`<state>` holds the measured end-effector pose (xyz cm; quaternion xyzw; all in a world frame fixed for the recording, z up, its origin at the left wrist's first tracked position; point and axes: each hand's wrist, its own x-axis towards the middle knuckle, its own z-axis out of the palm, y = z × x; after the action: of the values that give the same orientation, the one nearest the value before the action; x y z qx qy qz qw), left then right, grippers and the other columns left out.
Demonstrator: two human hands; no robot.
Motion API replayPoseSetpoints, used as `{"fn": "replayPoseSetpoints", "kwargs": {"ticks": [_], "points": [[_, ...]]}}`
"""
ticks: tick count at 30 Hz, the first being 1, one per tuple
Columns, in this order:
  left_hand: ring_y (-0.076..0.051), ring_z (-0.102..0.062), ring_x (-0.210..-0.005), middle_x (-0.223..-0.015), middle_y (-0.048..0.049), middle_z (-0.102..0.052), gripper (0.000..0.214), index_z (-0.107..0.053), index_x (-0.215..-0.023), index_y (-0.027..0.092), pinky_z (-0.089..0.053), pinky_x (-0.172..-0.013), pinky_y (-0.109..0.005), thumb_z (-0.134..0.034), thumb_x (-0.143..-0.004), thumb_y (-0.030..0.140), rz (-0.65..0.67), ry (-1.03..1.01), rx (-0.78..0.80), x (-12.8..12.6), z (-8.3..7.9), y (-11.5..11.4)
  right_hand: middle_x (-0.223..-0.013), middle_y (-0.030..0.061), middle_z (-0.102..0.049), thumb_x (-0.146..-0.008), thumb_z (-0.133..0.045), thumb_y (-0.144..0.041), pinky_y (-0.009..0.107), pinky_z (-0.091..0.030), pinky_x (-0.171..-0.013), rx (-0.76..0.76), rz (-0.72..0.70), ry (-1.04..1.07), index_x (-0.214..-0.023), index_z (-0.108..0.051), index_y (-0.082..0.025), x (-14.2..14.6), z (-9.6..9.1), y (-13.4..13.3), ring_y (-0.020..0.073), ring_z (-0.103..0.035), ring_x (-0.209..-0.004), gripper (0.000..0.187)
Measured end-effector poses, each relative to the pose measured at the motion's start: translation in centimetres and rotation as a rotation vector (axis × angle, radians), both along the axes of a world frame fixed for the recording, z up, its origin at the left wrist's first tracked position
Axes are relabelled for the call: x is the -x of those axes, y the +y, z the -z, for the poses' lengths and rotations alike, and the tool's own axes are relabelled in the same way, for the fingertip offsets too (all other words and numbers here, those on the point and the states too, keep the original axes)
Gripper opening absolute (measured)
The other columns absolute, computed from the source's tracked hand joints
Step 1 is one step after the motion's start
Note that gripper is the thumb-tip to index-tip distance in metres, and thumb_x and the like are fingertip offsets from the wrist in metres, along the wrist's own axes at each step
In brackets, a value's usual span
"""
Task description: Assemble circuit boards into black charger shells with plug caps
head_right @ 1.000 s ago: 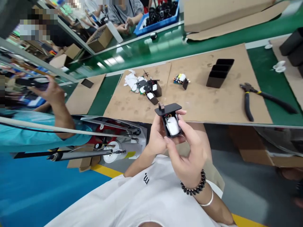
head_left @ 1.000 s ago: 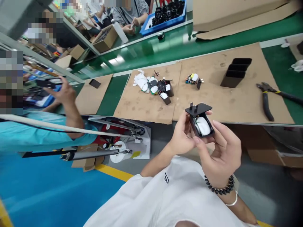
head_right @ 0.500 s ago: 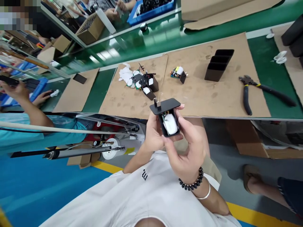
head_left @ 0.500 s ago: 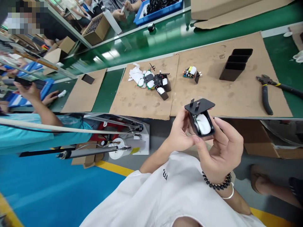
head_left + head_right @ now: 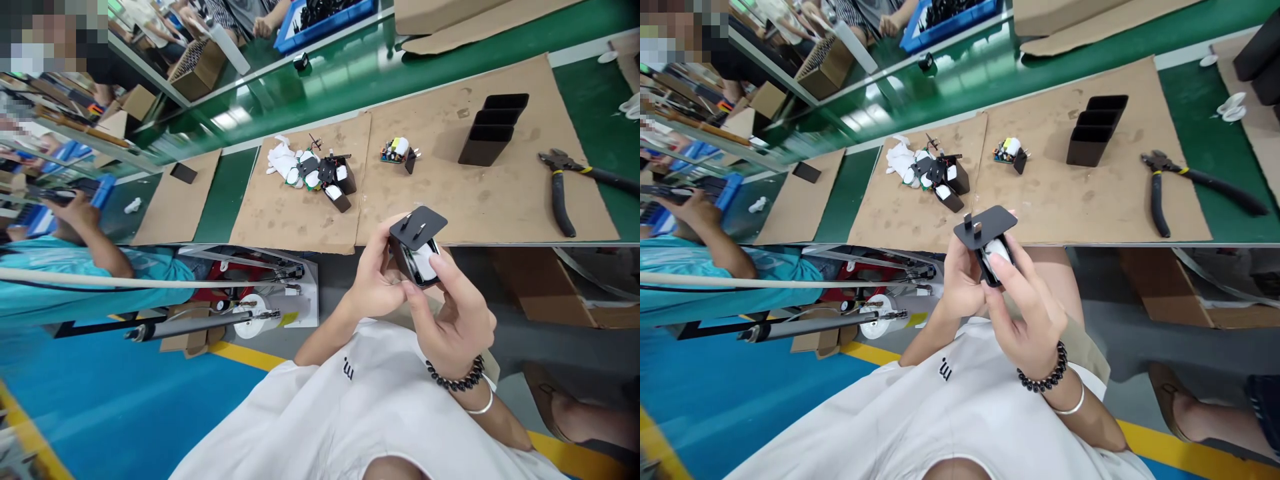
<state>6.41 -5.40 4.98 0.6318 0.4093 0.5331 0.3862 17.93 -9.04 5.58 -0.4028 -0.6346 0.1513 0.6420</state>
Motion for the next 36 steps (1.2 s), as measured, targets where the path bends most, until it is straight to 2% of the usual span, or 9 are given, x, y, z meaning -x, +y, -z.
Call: {"fn": "replayPoseSetpoints", "kwargs": {"ticks": [7, 10, 14, 17, 22, 24, 28, 31, 36], "points": [[-0.028, -0.059, -0.131, -0.141, -0.0115, -0.06, 0.067, -0.048, -0.14, 0.024, -0.05, -0.113, -0.043, -0.077, -0.083, 0.046, -0.093, 0.231, -0.002, 0.2, 0.8, 1.2, -0.117, 0.0037, -0.079, -0.085, -0.076, -0.013, 0.027, -0.067, -0.078, -0.003, 0.107, -0.147, -0.126, -0.071, -0.031, -1.3, 0.8, 3.1, 0.0209, -0.079, -0.089, 0.044], [-0.028, -0.054, -0.14, -0.148, -0.0109, -0.057, 0.062, -0.048, -0.142, 0.025, -0.042, -0.121, -0.045, -0.074, -0.088, 0.039, -0.053, 0.254, 0.055, 0.6, 0.6, 1.8, -0.111, 0.0024, -0.08, -0.085, -0.076, -0.014, 0.03, -0.066, -0.081, -0.005, 0.144, -0.206, -0.126, -0.071, -0.03, -3.1, 0.6, 5.0, 0.022, -0.079, -0.091, 0.045], [-0.024, -0.054, -0.14, -0.144, -0.0089, -0.061, 0.054, -0.051, -0.138, 0.026, -0.038, -0.124, -0.043, -0.073, -0.09, 0.029, -0.112, 0.198, 0.098, 1.6, 0.2, 2.2, -0.107, 0.0035, -0.081, -0.083, -0.078, -0.017, 0.034, -0.066, -0.085, -0.109, 0.328, -0.301, -0.121, -0.073, -0.028, -5.6, 1.2, 8.2, 0.0244, -0.078, -0.095, 0.04], [-0.023, -0.057, -0.137, -0.14, -0.0094, -0.063, 0.049, -0.053, -0.135, 0.024, -0.039, -0.123, -0.044, -0.072, -0.09, 0.027, -0.211, 0.188, 0.121, 2.4, 0.5, 2.4, -0.097, 0.0076, -0.081, -0.09, -0.07, -0.021, 0.035, -0.066, -0.082, -0.074, 0.278, -0.424, -0.109, -0.077, -0.02, -6.3, 3.0, 10.4, 0.0233, -0.079, -0.084, 0.02], [-0.023, -0.059, -0.133, -0.135, -0.0105, -0.065, 0.046, -0.054, -0.131, 0.023, -0.041, -0.121, -0.042, -0.07, -0.088, 0.027, -0.318, 0.195, 0.179, 3.4, 1.9, 2.9, -0.098, 0.0057, -0.08, -0.091, -0.069, -0.018, 0.048, -0.056, -0.112, -0.08, 0.246, -0.428, -0.116, -0.075, -0.02, -6.0, 3.8, 11.0, 0.0232, -0.078, -0.09, 0.026], [-0.021, -0.06, -0.131, -0.134, -0.0103, -0.065, 0.045, -0.054, -0.131, 0.023, -0.043, -0.119, -0.04, -0.069, -0.089, 0.027, -0.334, 0.198, 0.17, 3.6, 2.4, 3.0, -0.1, 0.0073, -0.08, -0.09, -0.069, -0.016, 0.049, -0.054, -0.114, -0.1, 0.268, -0.409, -0.117, -0.074, -0.02, -5.9, 3.7, 10.6, 0.0243, -0.078, -0.093, 0.028], [-0.022, -0.061, -0.13, -0.133, -0.0103, -0.066, 0.044, -0.054, -0.132, 0.023, -0.044, -0.117, -0.041, -0.066, -0.091, 0.03, -0.361, 0.309, 0.163, 3.7, 3.3, 3.1, -0.096, 0.0056, -0.08, -0.094, -0.064, -0.021, 0.059, -0.048, -0.118, 0.049, 0.175, -0.429, -0.113, -0.075, -0.022, -5.9, 4.4, 11.0, 0.0222, -0.077, -0.086, 0.022], [-0.024, -0.06, -0.13, -0.132, -0.0105, -0.067, 0.039, -0.056, -0.129, 0.023, -0.042, -0.117, -0.045, -0.065, -0.091, 0.031, -0.41, 0.517, 0.086, 3.2, 4.2, 3.4, -0.102, 0.0051, -0.08, -0.091, -0.069, -0.027, 0.058, -0.049, -0.117, 0.208, 0.063, -0.199, -0.106, -0.077, -0.023, -5.9, 4.9, 11.4, 0.0232, -0.077, -0.094, 0.018], [-0.026, -0.059, -0.133, -0.129, -0.0112, -0.07, 0.028, -0.062, -0.122, 0.02, -0.033, -0.119, -0.046, -0.054, -0.096, 0.026, -0.508, 0.863, -0.185, 2.0, 5.8, 3.9, -0.1, -0.0027, -0.08, -0.078, -0.084, -0.043, 0.036, -0.069, -0.086, 0.612, -0.24, 0.867, -0.098, -0.075, -0.029, -4.5, 3.5, 9.9, 0.0178, -0.078, -0.089, 0.026]]}}
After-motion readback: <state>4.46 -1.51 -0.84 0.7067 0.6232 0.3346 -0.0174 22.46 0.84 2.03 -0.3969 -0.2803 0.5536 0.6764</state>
